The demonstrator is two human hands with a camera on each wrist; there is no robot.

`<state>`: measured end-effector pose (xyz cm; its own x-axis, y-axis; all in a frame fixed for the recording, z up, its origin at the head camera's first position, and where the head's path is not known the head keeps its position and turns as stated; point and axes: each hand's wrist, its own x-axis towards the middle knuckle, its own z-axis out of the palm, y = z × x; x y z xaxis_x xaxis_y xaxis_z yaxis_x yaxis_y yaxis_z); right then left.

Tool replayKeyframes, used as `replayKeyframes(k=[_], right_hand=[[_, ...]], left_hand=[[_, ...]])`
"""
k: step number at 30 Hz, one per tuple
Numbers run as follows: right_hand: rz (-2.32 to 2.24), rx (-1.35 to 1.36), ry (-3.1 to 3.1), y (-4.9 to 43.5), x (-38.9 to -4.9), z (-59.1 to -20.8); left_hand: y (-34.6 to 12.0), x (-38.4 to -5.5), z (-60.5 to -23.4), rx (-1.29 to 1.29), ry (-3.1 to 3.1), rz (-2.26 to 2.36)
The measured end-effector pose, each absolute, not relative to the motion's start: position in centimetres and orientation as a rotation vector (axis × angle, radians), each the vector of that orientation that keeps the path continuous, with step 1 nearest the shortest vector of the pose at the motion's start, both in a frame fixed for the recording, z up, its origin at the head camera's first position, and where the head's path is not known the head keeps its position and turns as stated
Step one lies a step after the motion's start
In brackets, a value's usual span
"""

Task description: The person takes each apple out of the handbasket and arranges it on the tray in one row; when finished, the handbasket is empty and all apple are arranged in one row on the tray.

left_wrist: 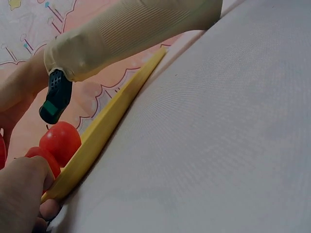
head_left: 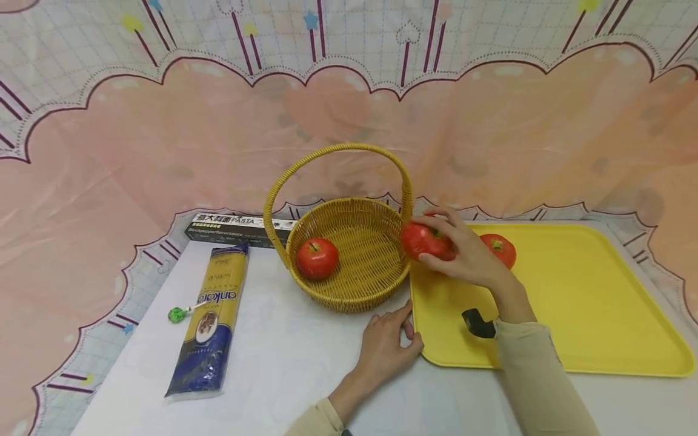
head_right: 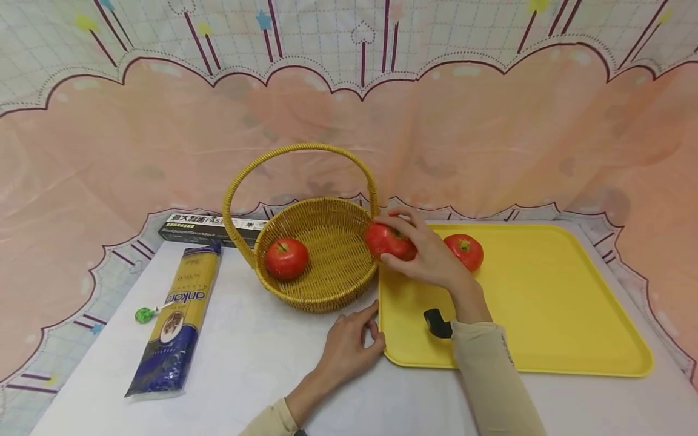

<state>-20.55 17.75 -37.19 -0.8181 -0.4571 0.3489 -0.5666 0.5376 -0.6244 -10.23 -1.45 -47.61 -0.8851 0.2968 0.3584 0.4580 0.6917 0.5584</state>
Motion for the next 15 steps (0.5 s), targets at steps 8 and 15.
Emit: replayKeyframes(k=[8,15], right_hand=[[1.084,0.863,-2.684,18.9,-20.4,-36.7],[1.079,0.831,-2.677,20.0,-20.5,-36.4]], left_hand=[[-1.3,-10.2,-47.7,-0.599,-2.661,-0.970],[-1.3,-10.2,-47.7,-0.598,-2.651,-0.976]])
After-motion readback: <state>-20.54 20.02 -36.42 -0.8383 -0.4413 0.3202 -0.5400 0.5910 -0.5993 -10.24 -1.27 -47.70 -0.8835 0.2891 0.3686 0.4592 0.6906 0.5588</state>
